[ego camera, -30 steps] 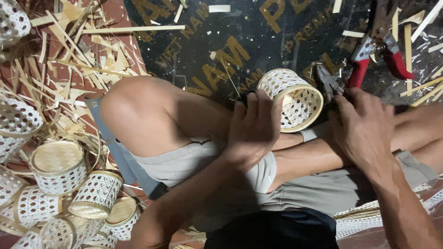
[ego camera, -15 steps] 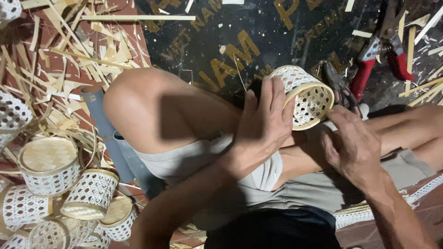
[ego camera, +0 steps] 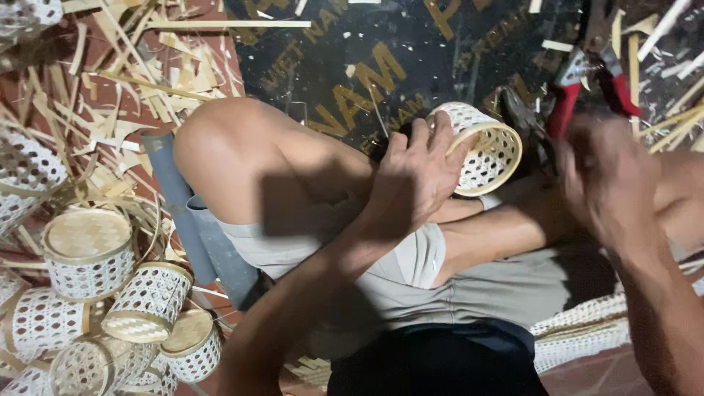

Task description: The person weaves a small cylindrical basket by hand, inserting thin bamboo strips into a pre-formed body. They use pliers to trim excess material and a cylindrical tool to shape the basket. The person works on multiple baskets, finishing one and starting another.

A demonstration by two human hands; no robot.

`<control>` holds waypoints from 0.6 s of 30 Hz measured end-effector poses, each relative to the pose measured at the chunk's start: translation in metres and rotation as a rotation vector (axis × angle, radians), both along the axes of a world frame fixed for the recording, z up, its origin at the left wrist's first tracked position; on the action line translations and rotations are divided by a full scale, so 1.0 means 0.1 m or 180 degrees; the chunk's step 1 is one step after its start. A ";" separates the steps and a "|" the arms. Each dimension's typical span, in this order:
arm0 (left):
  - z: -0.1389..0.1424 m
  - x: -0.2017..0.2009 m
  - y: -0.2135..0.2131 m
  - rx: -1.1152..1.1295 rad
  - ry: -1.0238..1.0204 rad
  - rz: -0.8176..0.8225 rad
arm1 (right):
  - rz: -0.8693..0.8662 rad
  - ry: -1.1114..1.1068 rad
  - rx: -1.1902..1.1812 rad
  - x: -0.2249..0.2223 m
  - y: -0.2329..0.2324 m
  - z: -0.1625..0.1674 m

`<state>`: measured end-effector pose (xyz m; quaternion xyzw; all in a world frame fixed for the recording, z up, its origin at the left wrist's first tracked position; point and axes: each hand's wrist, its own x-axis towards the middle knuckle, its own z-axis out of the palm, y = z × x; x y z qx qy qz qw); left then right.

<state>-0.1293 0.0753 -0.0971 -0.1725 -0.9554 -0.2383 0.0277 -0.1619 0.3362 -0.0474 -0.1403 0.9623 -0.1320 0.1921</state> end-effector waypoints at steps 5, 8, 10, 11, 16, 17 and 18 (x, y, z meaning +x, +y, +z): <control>-0.02 0.00 0.02 0.0335 0.0088 -0.0182 | -0.0476 -0.0275 0.0210 -0.11 0.05 -0.42; 0.02 -0.03 0.02 -0.0094 -0.0233 -0.0475 | -0.0185 0.0313 0.0019 0.04 0.06 -0.47; 0.08 -0.03 0.00 -0.0450 0.0035 -0.0318 | 0.0004 0.0553 0.0095 0.12 0.06 -0.43; 0.10 -0.03 -0.03 -0.0626 0.0148 -0.0241 | 0.0095 0.0649 0.0132 0.14 0.04 -0.40; 0.15 0.00 -0.14 -0.1151 -0.0046 -0.0242 | -0.0050 0.0257 -0.0241 0.16 0.06 -0.29; 0.16 0.04 -0.14 -0.1156 0.0065 -0.0224 | -0.0023 0.0228 -0.0289 0.20 0.15 -0.25; 0.18 0.11 -0.16 -0.0837 -0.0080 -0.0161 | -0.0071 0.0388 -0.0374 0.25 0.28 -0.20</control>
